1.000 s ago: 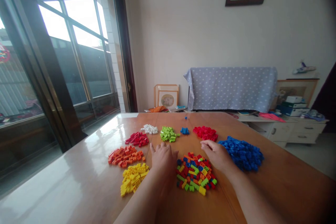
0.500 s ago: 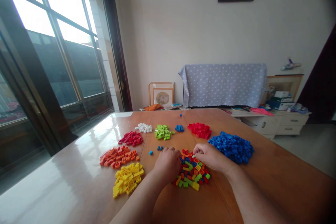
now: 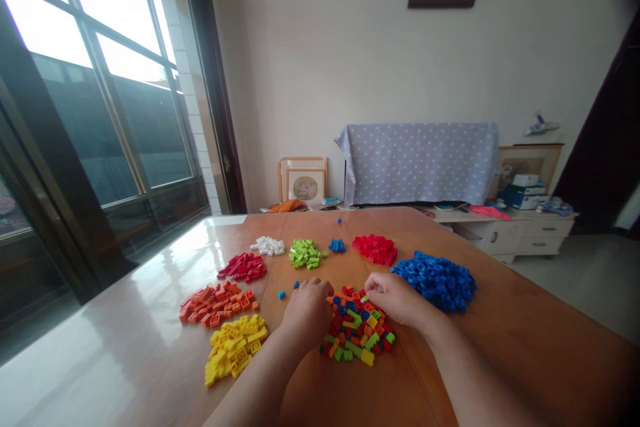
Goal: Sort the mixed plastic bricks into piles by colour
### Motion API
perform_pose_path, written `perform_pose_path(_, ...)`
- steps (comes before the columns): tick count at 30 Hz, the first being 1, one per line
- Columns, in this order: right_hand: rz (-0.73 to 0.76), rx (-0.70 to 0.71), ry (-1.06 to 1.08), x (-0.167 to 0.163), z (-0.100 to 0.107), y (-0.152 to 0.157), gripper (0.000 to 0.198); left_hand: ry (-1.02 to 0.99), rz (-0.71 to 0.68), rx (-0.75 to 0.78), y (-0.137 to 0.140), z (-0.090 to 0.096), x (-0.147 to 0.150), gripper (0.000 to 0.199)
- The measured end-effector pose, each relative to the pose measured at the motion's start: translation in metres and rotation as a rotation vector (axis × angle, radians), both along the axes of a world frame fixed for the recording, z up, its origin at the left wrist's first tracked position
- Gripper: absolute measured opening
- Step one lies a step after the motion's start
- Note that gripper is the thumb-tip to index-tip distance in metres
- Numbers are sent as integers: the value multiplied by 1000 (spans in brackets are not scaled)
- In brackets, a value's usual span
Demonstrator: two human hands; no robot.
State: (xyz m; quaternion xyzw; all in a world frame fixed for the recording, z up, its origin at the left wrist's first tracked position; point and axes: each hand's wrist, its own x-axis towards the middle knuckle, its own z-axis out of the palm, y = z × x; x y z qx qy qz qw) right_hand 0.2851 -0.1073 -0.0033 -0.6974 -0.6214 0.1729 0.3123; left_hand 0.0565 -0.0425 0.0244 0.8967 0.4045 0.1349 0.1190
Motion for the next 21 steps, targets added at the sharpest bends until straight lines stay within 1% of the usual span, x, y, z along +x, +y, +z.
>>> perform_pose_path(3,-45,100,-97,-12,1,5,20,-63,75,2,6,-4,-1,30)
perform_pose_path(6,-8,164,-241,-26,0,10,27,-125,104,6,9,-7,-1,31)
perform_pose_path(8,34,139,-318,-35,-1,13,35,-177,124,4,11,-5,-3,30)
perform_pose_path(11,73,40,-380,-43,-4,17,43,-293,205,14,17,1,-10,26)
perform_pose_path(15,128,-86,-368,-46,-10,20,42,-532,300,60,31,6,-22,21)
perform_pose_path(18,136,-94,-349,-47,-10,19,40,-667,329,52,39,5,-27,18)
perform_pose_path(21,127,-59,-333,-48,-8,18,35,-722,326,48,41,3,-28,19)
